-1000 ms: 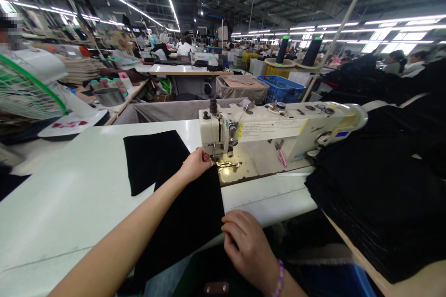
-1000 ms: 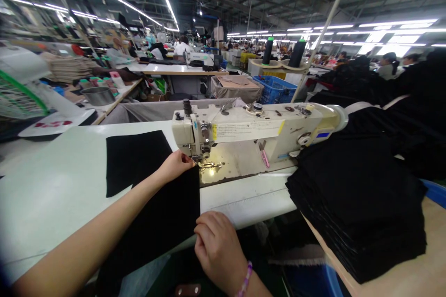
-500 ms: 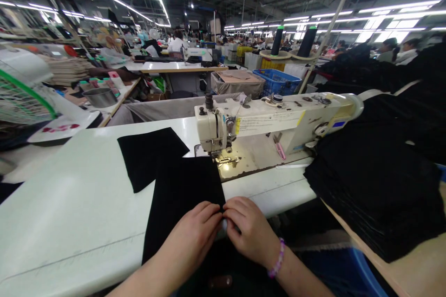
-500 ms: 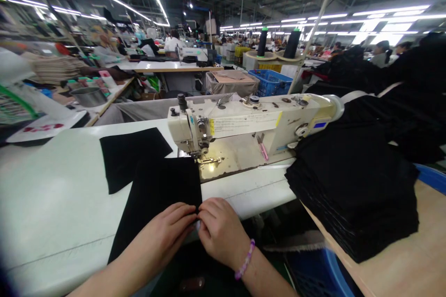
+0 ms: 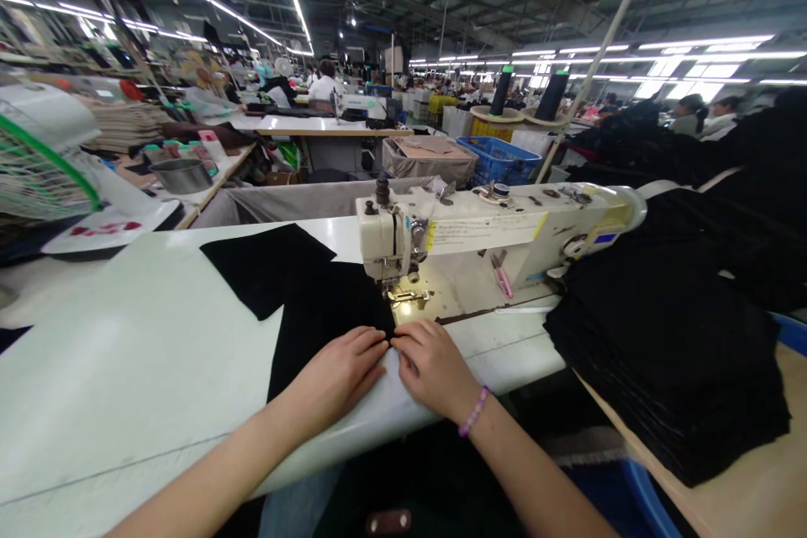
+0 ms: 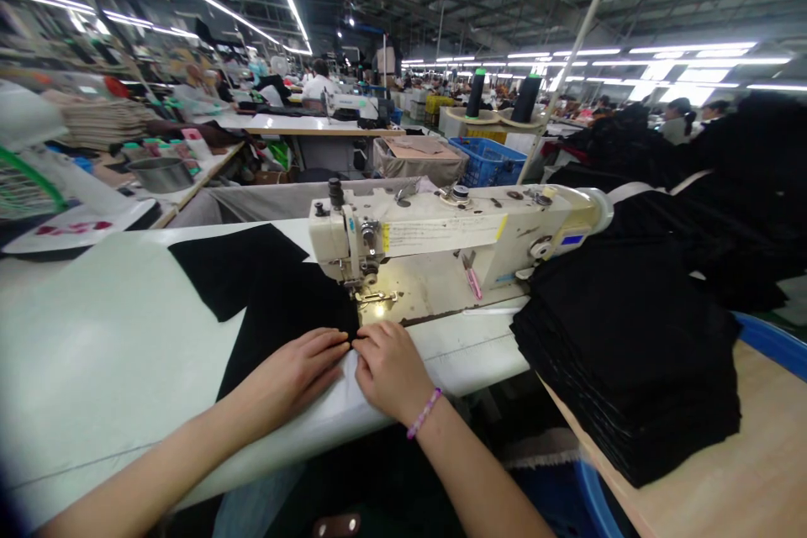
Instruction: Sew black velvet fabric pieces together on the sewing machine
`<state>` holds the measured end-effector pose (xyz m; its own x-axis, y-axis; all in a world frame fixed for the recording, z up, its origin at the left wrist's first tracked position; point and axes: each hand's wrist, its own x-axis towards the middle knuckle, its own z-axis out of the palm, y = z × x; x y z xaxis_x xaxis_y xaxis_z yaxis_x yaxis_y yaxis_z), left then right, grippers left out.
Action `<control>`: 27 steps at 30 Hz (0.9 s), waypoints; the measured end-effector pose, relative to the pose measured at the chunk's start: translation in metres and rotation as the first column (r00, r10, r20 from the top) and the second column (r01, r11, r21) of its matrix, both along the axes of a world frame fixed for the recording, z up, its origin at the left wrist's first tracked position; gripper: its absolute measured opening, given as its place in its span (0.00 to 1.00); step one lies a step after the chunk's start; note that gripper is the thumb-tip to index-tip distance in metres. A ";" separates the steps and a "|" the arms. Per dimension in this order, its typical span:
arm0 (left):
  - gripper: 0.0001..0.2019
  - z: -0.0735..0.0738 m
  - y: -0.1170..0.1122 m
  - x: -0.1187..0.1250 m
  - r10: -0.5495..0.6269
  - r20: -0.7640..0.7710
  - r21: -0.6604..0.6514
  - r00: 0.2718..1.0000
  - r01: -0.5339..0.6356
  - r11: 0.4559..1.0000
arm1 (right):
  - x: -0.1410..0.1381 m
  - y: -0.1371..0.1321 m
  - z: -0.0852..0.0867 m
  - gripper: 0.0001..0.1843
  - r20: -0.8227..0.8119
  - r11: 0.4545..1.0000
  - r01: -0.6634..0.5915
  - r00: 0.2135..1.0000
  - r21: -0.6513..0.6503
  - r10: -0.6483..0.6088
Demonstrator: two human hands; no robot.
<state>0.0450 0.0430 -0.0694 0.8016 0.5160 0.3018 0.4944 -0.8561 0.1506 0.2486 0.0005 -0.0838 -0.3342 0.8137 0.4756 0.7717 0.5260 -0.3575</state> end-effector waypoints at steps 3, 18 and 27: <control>0.14 0.003 0.015 0.000 0.016 0.028 -0.050 0.999 -0.015 0.999 | 0.000 0.015 0.000 0.14 0.025 0.999 0.036 0.999 0.000 -0.036; 0.15 0.010 0.072 0.003 0.121 0.039 -0.105 0.992 -0.117 0.988 | 0.000 0.028 0.006 0.14 -0.072 0.985 0.144 0.988 0.095 -0.138; 0.24 -0.020 0.083 -0.019 0.462 0.006 -0.150 0.887 -0.456 0.877 | 0.201 -0.047 0.055 0.18 -0.128 0.585 0.732 0.656 0.349 -0.744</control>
<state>0.0259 0.1255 -0.0890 0.4529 0.8623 0.2264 0.8176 -0.5030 0.2802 0.4497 -0.0462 -0.0290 0.2885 0.5713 0.7684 0.9572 -0.1507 -0.2473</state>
